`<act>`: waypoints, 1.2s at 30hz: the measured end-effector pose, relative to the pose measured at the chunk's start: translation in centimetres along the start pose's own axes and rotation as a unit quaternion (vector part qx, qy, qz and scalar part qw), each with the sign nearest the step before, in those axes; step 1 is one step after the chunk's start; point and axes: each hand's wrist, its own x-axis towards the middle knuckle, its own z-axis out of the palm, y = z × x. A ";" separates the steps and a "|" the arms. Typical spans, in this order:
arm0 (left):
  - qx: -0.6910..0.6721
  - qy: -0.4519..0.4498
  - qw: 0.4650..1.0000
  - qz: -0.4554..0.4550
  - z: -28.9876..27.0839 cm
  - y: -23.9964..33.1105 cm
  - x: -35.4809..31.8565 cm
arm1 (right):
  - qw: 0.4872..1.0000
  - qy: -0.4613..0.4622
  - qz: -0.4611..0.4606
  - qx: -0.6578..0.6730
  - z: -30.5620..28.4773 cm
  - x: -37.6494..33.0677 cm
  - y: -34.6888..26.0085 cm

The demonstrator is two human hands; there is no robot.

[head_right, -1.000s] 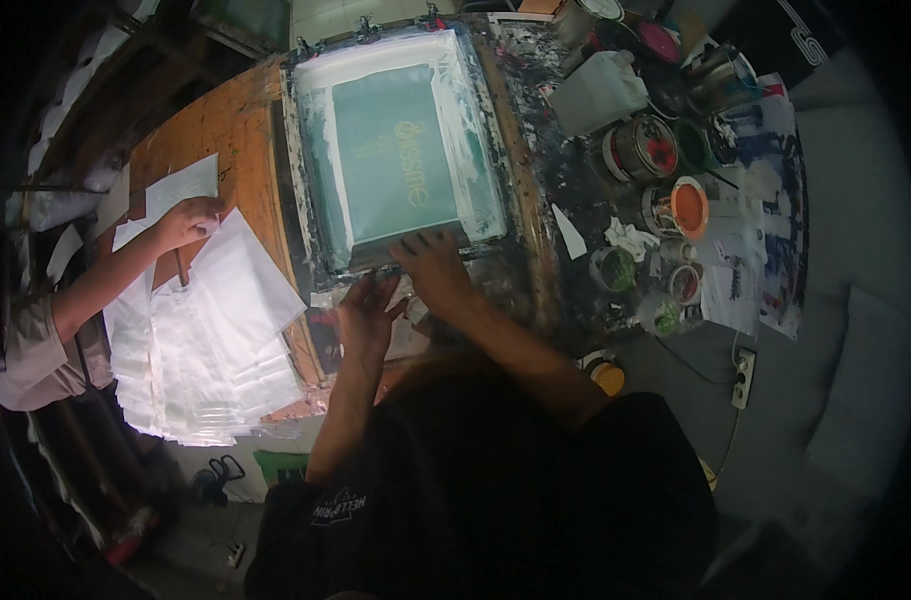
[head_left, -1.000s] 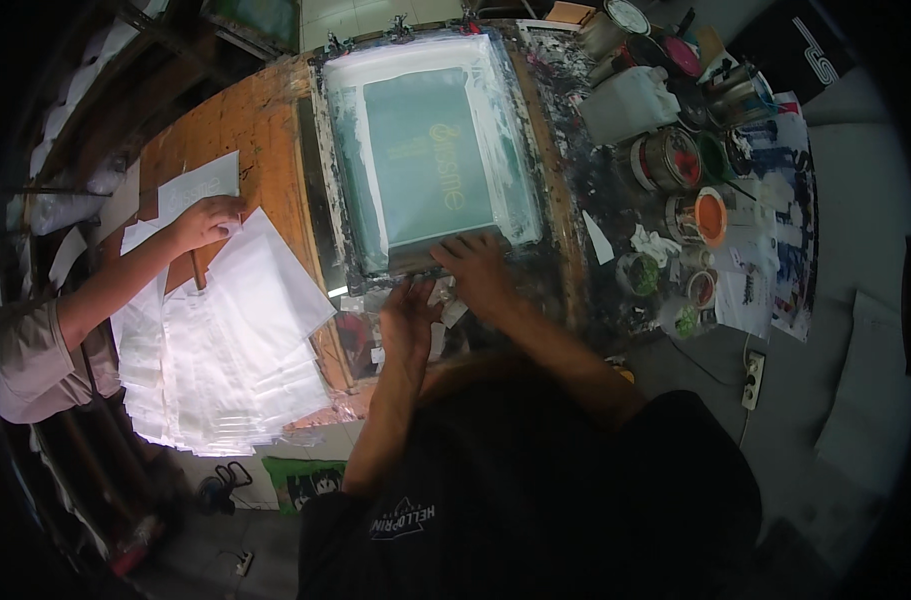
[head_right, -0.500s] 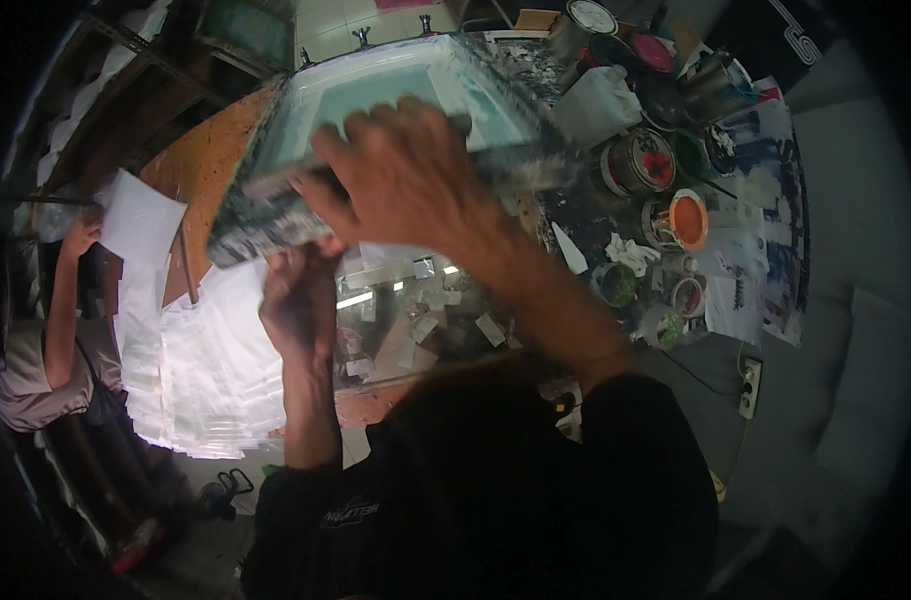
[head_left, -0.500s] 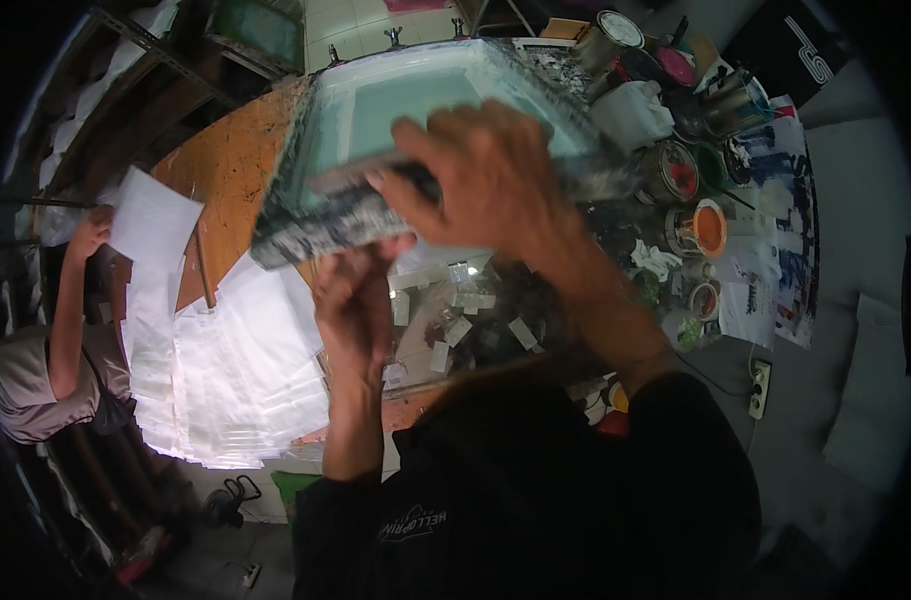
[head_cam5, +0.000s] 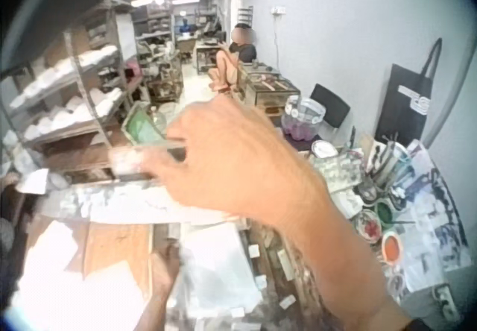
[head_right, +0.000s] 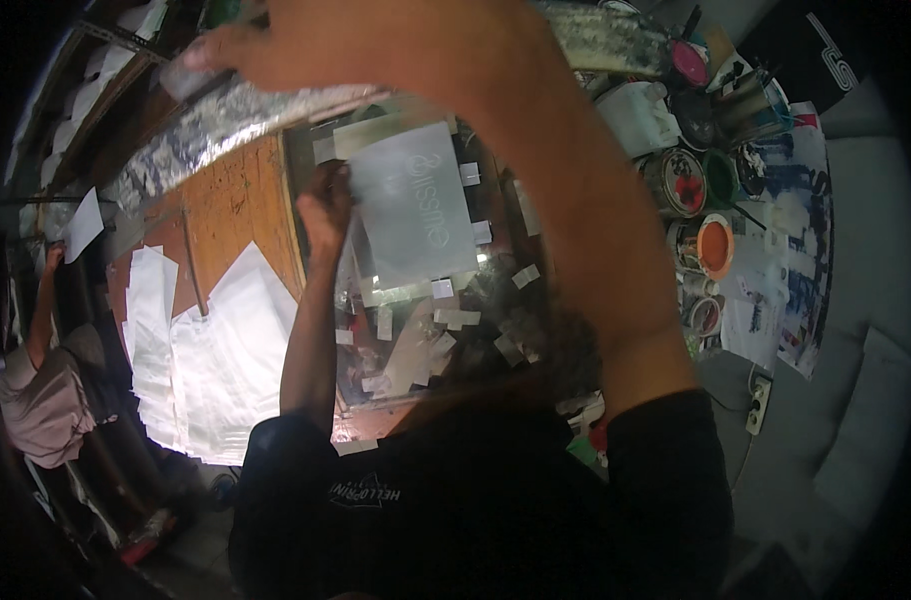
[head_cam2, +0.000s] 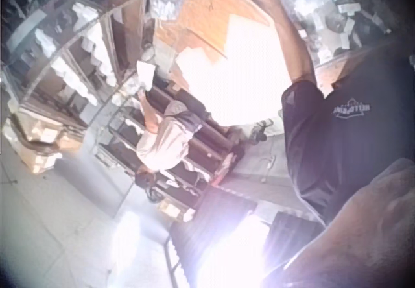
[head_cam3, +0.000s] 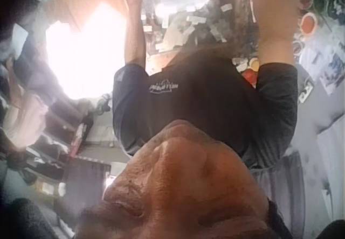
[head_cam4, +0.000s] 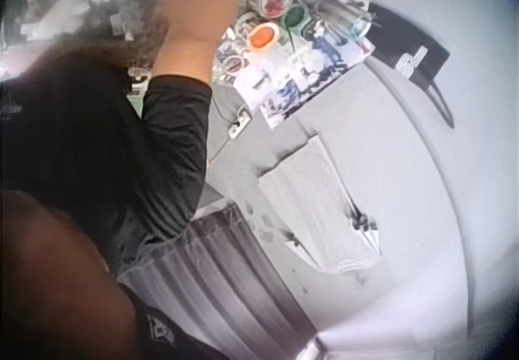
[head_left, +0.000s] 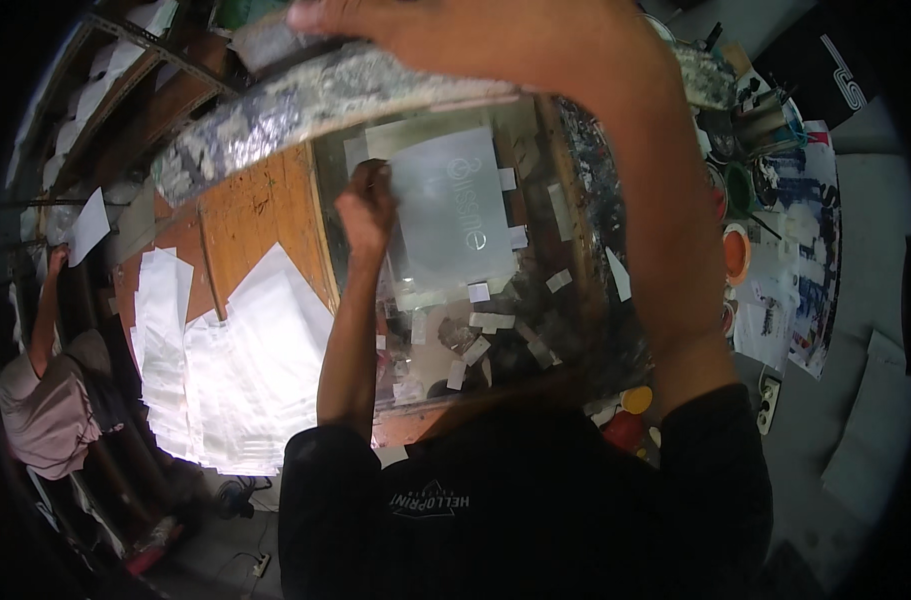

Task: The person repeatedly places white paper under a screen-printing frame, uses a squeegee to pull ink across the screen, and removes the printed paper. A second person assists by stacking the finished prints.

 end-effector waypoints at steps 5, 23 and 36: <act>0.152 0.172 0.973 -0.001 -17.8 -14.7 -1.6 | 0.999 0.004 0.000 -0.052 -1.5 0.7 -2.1; 0.277 -0.103 0.941 0.167 7.1 2.7 -15.1 | 0.995 0.060 -0.052 -0.066 1.4 0.5 -1.7; 0.282 -0.102 0.943 0.143 5.0 1.8 -20.0 | 0.989 0.069 -0.104 0.078 0.5 -2.9 -0.2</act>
